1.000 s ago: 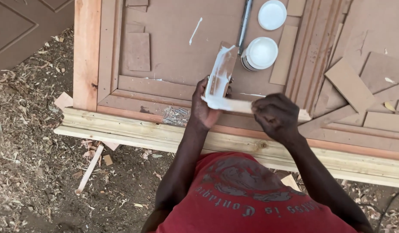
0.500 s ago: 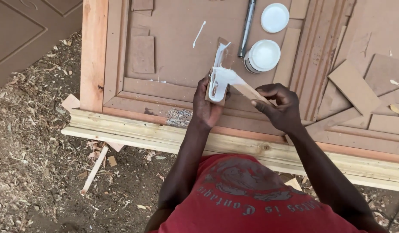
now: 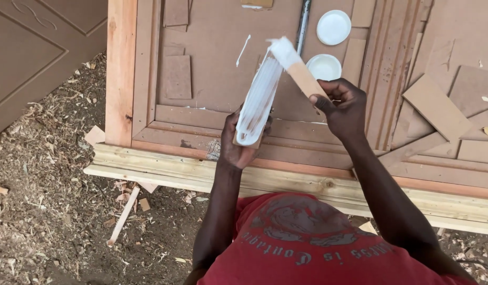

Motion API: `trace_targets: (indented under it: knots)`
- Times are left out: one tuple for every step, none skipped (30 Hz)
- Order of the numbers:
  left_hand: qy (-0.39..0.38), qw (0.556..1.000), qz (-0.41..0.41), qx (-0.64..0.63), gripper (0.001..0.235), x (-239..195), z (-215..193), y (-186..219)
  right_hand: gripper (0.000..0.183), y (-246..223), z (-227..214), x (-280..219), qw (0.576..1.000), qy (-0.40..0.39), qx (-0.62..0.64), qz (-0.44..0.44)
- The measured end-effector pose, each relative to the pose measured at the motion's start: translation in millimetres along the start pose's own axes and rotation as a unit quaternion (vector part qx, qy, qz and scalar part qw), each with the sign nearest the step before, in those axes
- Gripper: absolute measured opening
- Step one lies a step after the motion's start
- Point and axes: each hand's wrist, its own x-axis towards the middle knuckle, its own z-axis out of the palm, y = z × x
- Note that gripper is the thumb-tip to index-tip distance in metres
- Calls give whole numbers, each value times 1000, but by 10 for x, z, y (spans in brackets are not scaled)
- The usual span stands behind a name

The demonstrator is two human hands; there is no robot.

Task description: The person assembles a wooden frame by applying glue to small wooden pieces and attaching them to a larger board using a hammer and nails. They repeatedly pick up pieces, apply adhesive, position them, and hammer nails to secure the structure.

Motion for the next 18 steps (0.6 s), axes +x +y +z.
trace_targets:
  knots:
    - [-1, 1000, -1, 0, 47, -19, 8, 41, 32, -45, 1, -9, 1000, 1, -1, 0]
    - [-3, 1000, 0, 0, 47, -36, 14, 85, 31, -89, 5, -17, 1000, 12, -1, 9]
    - [-5, 1000, 2, 0, 47, -64, 15, 134, 30, -131, 21, -30, 1000, 23, 0, 19]
    - [-5, 1000, 1, 1, 47, -63, -81, 196, 30, -202, -2, -46, 1000, 23, 0, 19]
    - [18, 1000, 18, -3, 52, -43, -171, 238, 30, -277, -47, -56, 999, 44, -11, 26]
    - [41, 998, 36, -6, 58, -20, -262, 281, 31, -351, -89, -63, 997, 65, -22, 33]
    - [42, 998, 35, -7, 58, -69, -111, 403, 31, -379, -242, -52, 997, 65, -22, 34]
    - [22, 996, 73, 49, 65, -118, 39, 529, 25, -407, -393, -40, 990, 71, -119, 33]
    - [2, 988, 110, 104, 73, -170, 186, 658, 23, -433, -539, -25, 973, 76, -214, 32]
    - [3, 989, 110, 103, 73, -165, 221, 791, 23, -524, -639, -46, 973, 75, -214, 32]
    - [70, 965, 118, 221, 78, -150, 258, 927, 23, -615, -742, -67, 943, 53, -327, 38]
    - [136, 924, 124, 335, 83, -137, 299, 1063, 24, -711, -845, -88, 899, 29, -435, 44]
    - [132, 924, 126, 335, 83, -44, 297, 1176, 24, -776, -828, -61, 898, 32, -436, 42]
    - [120, 913, 164, 353, 84, 44, 302, 1294, 26, -848, -809, -35, 855, -15, -510, 93]
    - [105, 899, 206, 371, 87, 154, 320, 1440, 29, -919, -779, 28, 803, -59, -576, 140]
    - [100, 899, 212, 371, 87, 293, 325, 1542, 29, -963, -712, 97, 804, -54, -576, 134]
    - [132, 880, 203, 409, 75, 423, 332, 1664, 32, -1006, -631, 185, 778, -97, -593, 181]
    - [166, 858, 194, 445, 63, 548, 340, 1793, 35, -1053, -544, 270, 748, -138, -607, 228]
